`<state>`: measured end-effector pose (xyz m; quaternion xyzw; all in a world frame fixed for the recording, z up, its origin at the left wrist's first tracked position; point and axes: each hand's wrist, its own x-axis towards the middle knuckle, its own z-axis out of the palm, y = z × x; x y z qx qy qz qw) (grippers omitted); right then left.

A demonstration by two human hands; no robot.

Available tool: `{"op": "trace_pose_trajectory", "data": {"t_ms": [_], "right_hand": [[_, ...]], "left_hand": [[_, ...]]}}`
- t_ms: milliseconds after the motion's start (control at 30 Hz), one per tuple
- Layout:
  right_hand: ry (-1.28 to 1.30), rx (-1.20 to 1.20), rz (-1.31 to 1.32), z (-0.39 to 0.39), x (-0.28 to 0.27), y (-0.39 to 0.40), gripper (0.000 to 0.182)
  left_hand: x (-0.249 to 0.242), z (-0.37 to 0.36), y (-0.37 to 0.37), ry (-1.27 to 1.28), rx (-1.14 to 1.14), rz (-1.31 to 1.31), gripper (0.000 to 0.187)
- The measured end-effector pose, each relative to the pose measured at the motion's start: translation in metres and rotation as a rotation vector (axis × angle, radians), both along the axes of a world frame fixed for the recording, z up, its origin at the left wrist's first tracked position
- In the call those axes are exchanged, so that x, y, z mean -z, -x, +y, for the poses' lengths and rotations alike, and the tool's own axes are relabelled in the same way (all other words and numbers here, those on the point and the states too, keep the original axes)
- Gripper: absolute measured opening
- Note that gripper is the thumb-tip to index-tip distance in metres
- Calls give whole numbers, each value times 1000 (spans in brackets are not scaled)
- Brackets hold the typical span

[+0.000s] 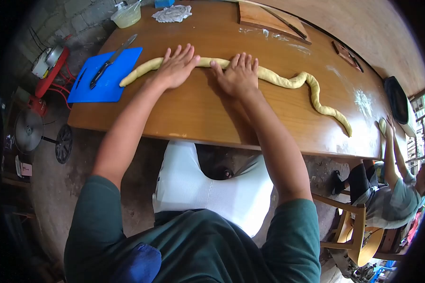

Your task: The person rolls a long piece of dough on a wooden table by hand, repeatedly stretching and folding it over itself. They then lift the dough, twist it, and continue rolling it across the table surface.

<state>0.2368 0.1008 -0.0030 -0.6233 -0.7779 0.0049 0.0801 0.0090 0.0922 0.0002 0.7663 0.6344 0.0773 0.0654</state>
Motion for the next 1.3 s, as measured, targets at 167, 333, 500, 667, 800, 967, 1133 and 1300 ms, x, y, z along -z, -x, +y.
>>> {"op": "trace_pose_trajectory", "data": {"t_ms": [167,333,500,667,800,967,1133,1300], "right_hand": [[90,121,53,87,-8,18,109],[-160,37,106,168,9,25,91],[-495,-106,166,224,11,31,58],[-483,-155,106,202,3,32,50],[-259,-128,86,153,-3,30,60],[-94,-126,131,85,13,25,73],[-281,-341,-12,-16,-15,-24,67],[-373,-364,195,14,-48,-126,48]], "left_hand": [[0,88,7,28,-165,-26,84],[8,168,10,-27,-288,-83,79],[20,213,10,-375,-254,-117,69],[21,195,6,-761,-10,-102,40],[24,148,-3,-700,20,3,41],[36,75,-6,-660,21,73,55],[-48,-40,3,-84,165,112,35],[-33,-76,50,-401,346,-86,33]]}}
